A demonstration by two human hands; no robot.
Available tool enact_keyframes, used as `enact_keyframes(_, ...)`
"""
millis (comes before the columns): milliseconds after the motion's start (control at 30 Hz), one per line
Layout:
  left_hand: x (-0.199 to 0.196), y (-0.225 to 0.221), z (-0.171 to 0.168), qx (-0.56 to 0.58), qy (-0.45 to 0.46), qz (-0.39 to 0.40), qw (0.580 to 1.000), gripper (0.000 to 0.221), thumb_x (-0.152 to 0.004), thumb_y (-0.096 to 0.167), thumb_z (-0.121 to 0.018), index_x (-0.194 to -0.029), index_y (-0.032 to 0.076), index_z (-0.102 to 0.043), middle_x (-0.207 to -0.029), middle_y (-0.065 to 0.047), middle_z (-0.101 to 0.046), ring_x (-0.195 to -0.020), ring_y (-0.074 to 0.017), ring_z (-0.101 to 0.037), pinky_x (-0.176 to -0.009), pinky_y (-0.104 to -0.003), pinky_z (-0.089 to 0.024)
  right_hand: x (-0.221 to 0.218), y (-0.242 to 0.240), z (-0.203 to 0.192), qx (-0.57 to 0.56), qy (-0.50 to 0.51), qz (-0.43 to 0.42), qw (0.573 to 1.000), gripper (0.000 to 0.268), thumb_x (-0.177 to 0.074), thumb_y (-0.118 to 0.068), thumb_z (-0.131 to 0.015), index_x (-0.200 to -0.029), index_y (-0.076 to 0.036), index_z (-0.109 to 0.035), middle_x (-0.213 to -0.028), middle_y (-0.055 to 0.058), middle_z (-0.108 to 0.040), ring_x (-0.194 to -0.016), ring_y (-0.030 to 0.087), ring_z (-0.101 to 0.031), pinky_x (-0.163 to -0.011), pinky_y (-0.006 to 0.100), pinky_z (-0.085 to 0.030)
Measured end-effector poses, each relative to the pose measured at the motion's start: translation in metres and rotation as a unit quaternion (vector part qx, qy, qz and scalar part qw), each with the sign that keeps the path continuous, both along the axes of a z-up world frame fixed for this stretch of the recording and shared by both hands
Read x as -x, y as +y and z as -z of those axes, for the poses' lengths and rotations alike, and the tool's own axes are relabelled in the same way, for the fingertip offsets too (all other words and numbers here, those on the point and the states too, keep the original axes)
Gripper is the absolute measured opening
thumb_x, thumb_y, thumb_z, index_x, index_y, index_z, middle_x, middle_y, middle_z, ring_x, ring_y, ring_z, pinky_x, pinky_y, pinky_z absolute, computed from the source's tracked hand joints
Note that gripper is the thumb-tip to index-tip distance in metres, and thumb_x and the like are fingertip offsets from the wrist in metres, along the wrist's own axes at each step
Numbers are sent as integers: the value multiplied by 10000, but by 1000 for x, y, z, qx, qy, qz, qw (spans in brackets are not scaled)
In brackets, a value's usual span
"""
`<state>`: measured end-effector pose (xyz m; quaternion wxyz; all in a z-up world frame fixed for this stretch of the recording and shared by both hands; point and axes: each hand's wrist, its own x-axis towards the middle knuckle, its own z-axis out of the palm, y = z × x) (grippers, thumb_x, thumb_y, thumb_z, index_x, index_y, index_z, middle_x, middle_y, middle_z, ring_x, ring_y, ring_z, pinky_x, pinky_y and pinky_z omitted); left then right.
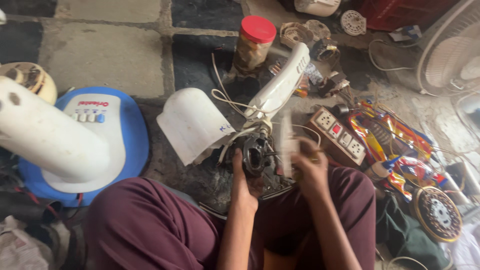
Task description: The person disassembles a white plastic fan housing using a screwdriver, then uses pliers to remove a metal clip from the fan motor. They reassemble the motor with a plastic cover and test the shaft rotation.
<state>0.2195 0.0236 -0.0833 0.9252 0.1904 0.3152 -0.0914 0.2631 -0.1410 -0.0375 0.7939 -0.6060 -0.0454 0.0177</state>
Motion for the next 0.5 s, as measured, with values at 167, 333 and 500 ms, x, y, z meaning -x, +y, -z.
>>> enact_keyframes(167,3,1,-8,-24,57,3,998,633,-763,782,-639,-894,164,-689,-684,17,-601,-493,-97,-509,-446,-239,-359,-10,-54,-12,5,-17,126,992,473,-913,15,-649,-1382,39,-594,-1118,127,-679,-854,188,-646,-673,287,-548)
enact_keyframes(333,2,2,-7,7,13,4,1000,618,-744,764,-650,-932,177,-682,-709,20,-623,-496,-101,-522,-455,-234,-384,-29,-62,20,418,-93,157,890,321,-810,-17,-762,-1117,69,-722,-1008,126,-736,-865,176,-672,-731,296,-540)
enact_keyframes(500,4,-5,-3,-19,52,0,998,656,-776,769,-691,-992,150,-688,-750,21,-617,-531,-87,-529,-492,-234,-420,-42,-57,30,499,-20,71,864,419,-770,-19,-782,-1169,61,-685,-917,150,-732,-747,194,-670,-687,311,-538)
